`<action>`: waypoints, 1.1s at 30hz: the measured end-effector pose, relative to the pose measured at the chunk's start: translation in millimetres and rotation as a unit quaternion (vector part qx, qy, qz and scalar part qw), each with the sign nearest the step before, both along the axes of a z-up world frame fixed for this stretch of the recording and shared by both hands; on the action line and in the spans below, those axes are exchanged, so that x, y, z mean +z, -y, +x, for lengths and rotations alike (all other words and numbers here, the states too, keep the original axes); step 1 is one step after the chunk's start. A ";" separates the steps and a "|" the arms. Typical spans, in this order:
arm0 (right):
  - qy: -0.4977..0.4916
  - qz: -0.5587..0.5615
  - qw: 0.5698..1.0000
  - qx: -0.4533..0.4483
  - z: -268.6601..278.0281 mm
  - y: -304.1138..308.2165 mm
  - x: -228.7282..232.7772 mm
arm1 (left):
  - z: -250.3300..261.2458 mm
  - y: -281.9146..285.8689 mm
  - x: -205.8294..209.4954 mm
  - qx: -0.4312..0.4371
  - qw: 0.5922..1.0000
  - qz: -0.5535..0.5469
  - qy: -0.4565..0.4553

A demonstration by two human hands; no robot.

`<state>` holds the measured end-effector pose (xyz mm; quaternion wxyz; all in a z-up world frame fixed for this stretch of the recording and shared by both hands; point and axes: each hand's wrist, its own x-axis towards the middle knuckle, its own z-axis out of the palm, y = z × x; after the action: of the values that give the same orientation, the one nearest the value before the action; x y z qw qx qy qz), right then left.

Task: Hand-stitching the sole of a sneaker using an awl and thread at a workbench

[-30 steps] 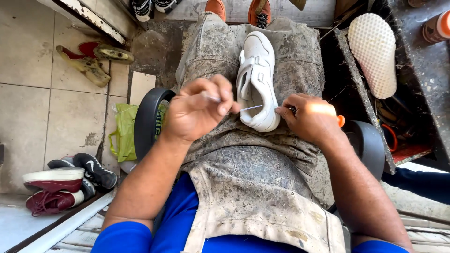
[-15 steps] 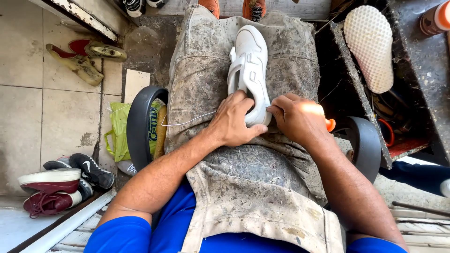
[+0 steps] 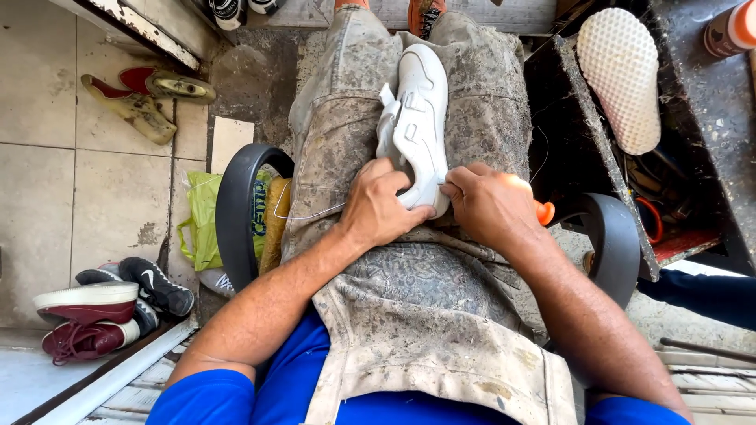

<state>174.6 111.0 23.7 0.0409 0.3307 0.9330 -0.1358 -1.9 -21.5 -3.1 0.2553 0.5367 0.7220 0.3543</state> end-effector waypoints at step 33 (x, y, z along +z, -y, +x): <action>-0.342 -0.349 0.867 -0.102 3.5 9.8 38.6 | -51.1 -32.1 -74.4 0.082 0.975 0.125 -0.161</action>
<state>178.1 101.2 62.3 -0.1817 0.3215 0.7413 -0.5605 -53.0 10.7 -77.5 0.0361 0.5534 0.7451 0.3705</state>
